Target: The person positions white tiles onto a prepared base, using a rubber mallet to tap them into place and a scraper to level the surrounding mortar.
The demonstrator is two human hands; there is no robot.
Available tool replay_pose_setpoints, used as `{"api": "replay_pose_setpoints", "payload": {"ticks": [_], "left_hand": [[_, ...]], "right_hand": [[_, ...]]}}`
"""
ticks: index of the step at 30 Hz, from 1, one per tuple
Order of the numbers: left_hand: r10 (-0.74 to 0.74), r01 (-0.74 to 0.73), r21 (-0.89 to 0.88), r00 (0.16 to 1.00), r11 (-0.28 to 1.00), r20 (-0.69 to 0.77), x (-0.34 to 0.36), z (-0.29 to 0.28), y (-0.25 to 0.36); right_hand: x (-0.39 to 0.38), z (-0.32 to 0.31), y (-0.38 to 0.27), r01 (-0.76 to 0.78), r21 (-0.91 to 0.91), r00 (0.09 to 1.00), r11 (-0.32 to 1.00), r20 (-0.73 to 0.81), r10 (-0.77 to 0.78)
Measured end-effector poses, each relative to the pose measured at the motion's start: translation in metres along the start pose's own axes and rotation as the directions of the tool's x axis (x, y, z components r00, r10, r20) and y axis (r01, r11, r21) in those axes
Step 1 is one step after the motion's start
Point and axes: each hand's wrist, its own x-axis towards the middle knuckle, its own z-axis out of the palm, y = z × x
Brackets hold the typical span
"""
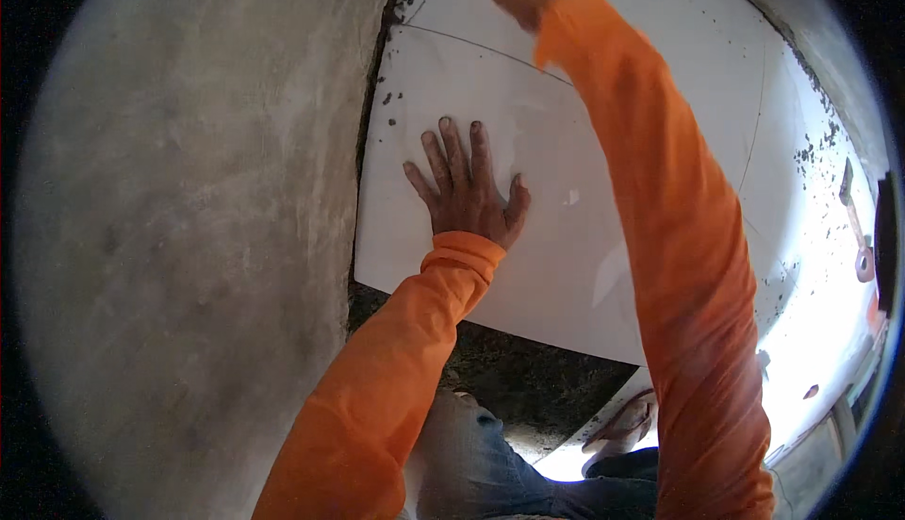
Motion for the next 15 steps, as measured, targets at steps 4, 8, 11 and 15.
{"api": "replay_pose_setpoints", "payload": {"ticks": [4,8,11,15], "left_hand": [[-0.005,0.005,0.001,1.0,1.0,-0.005,0.0,0.008,0.006],[-0.055,0.052,0.045,0.996,0.998,0.064,-0.008,0.003,-0.012],[-0.016,0.015,-0.033,0.999,0.999,-0.035,-0.005,0.007,-0.003],[-0.018,0.018,-0.026,1.0,1.0,-0.01,-0.007,0.013,-0.005]], "right_hand": [[0.001,0.03,-0.01,-0.086,-0.275,0.941,0.958,0.293,0.168],[-0.061,-0.003,-0.083,-0.339,0.395,0.939,0.854,0.203,0.278],[-0.065,-0.003,-0.07,-0.437,0.45,0.887,0.779,0.072,0.456],[-0.052,0.016,-0.088,-0.583,0.414,0.809,0.7,0.208,0.55]]}}
